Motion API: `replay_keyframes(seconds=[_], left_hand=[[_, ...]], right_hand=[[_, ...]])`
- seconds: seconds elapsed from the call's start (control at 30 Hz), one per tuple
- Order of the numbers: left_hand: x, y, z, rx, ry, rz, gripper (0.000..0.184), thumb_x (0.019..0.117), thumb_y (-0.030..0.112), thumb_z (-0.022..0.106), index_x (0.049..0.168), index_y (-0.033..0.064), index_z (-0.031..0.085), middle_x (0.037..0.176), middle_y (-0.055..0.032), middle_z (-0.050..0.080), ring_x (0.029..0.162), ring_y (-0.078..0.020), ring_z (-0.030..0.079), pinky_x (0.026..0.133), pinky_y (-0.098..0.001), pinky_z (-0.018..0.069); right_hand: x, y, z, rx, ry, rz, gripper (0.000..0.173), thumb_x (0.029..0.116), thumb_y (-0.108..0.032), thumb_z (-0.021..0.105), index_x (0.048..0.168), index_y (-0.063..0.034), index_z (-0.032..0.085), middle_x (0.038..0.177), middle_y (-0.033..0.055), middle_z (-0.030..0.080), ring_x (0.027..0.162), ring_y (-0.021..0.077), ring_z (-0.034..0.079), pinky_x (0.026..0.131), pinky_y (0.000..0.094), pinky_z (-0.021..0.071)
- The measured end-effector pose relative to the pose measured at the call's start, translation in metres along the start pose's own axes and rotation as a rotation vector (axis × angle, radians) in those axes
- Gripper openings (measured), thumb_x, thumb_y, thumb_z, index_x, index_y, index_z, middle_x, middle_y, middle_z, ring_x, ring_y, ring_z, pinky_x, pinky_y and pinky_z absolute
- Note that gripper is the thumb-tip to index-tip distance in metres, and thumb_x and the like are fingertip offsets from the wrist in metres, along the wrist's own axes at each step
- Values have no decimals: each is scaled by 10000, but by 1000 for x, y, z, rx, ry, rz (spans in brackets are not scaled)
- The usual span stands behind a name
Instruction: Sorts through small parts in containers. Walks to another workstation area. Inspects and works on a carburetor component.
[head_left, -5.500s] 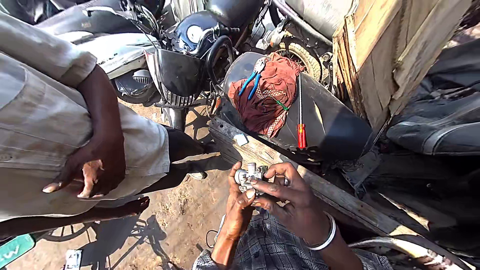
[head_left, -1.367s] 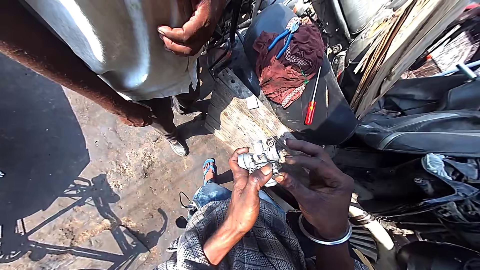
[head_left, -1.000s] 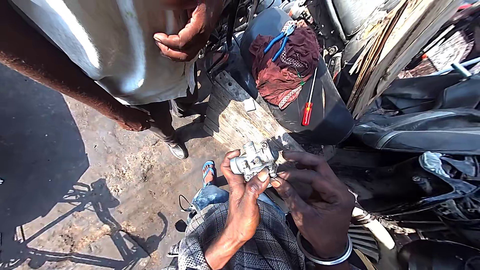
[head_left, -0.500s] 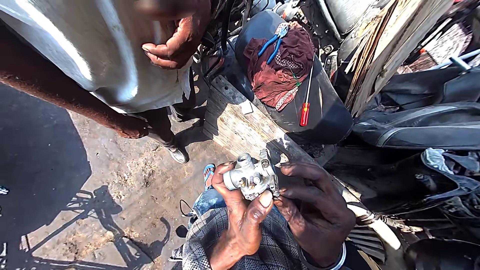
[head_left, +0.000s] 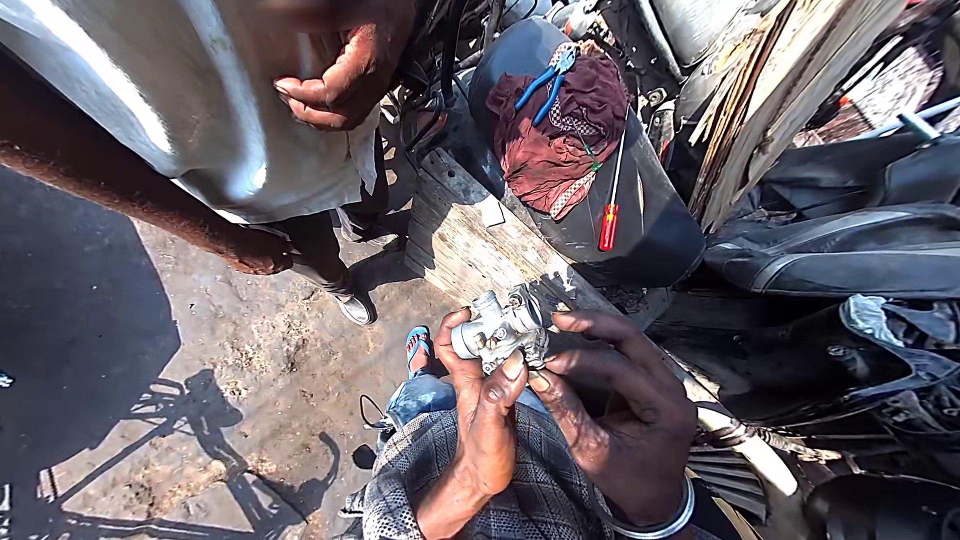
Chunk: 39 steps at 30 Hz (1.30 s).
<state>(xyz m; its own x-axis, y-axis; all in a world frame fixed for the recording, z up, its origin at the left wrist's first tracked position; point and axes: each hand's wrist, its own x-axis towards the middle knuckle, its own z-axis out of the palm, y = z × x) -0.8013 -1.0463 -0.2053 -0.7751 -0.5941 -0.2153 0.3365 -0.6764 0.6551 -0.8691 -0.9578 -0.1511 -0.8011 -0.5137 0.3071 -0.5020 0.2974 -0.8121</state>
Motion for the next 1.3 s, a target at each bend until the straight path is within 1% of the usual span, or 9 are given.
replay_keyframes(seconds=[0.17,0.3,0.5,0.7,0.83,0.93,1.07,1.17,1.3], left_hand=[[0,0,-1,22,-4,-22,614,935,418,704,1420,309,344,1236,44,613,1112,-66,638,949,-268,546],[0,-2,0,-56,37,-100,608,906,370,726,1392,284,371,1159,21,639,1035,-83,660,891,-273,559],[2,0,2,-157,42,-206,493,949,296,654,1368,250,399,1131,-28,652,1013,-121,674,876,-308,569],[5,4,6,-374,92,-393,277,1000,273,560,1259,191,509,1082,-100,651,937,-181,679,821,-341,571],[7,10,6,-542,46,-521,270,1019,337,538,1163,129,634,1064,-107,667,958,-188,680,868,-355,570],[8,11,5,-637,51,-611,314,1013,382,530,1114,112,656,1051,-116,672,970,-204,683,872,-370,566],[8,9,2,-639,2,-621,342,1019,396,499,1123,113,662,1053,-122,675,931,-207,685,810,-348,571],[9,9,-5,-607,-39,-624,361,1007,412,504,1111,113,678,1050,-134,668,850,-203,669,718,-327,554],[6,10,-31,-554,-85,-644,448,967,467,538,1164,81,655,1091,-172,644,824,-227,654,694,-332,545]], right_hand=[[4,-1,-4,-79,-45,14,78,843,-234,784,895,-184,754,1228,12,682,1198,169,614,968,336,557],[2,-1,-3,-73,-43,34,83,832,-239,777,863,-181,727,1203,12,678,1165,161,626,939,332,569],[-1,0,-2,-76,-32,51,71,823,-221,770,846,-174,722,1202,19,678,1140,155,637,901,325,580],[-1,2,-4,-86,-24,38,69,828,-215,766,844,-164,723,1167,19,695,1108,154,653,888,318,587],[-2,5,-7,-28,-17,-29,70,831,-196,769,860,-151,724,1121,25,726,1162,207,653,975,396,570],[-3,8,-10,29,0,-71,68,846,-196,769,882,-179,713,1032,-31,750,1131,197,673,1018,444,535],[-5,12,-15,146,26,-97,86,857,-152,763,922,-167,709,936,-48,741,1042,154,699,1039,421,533],[-9,19,-20,272,27,-46,129,878,-146,764,996,-154,712,970,-24,739,1016,159,711,979,393,579],[-36,55,-30,279,-86,136,240,860,-130,750,1099,-120,735,1035,6,715,962,128,692,832,298,617]])
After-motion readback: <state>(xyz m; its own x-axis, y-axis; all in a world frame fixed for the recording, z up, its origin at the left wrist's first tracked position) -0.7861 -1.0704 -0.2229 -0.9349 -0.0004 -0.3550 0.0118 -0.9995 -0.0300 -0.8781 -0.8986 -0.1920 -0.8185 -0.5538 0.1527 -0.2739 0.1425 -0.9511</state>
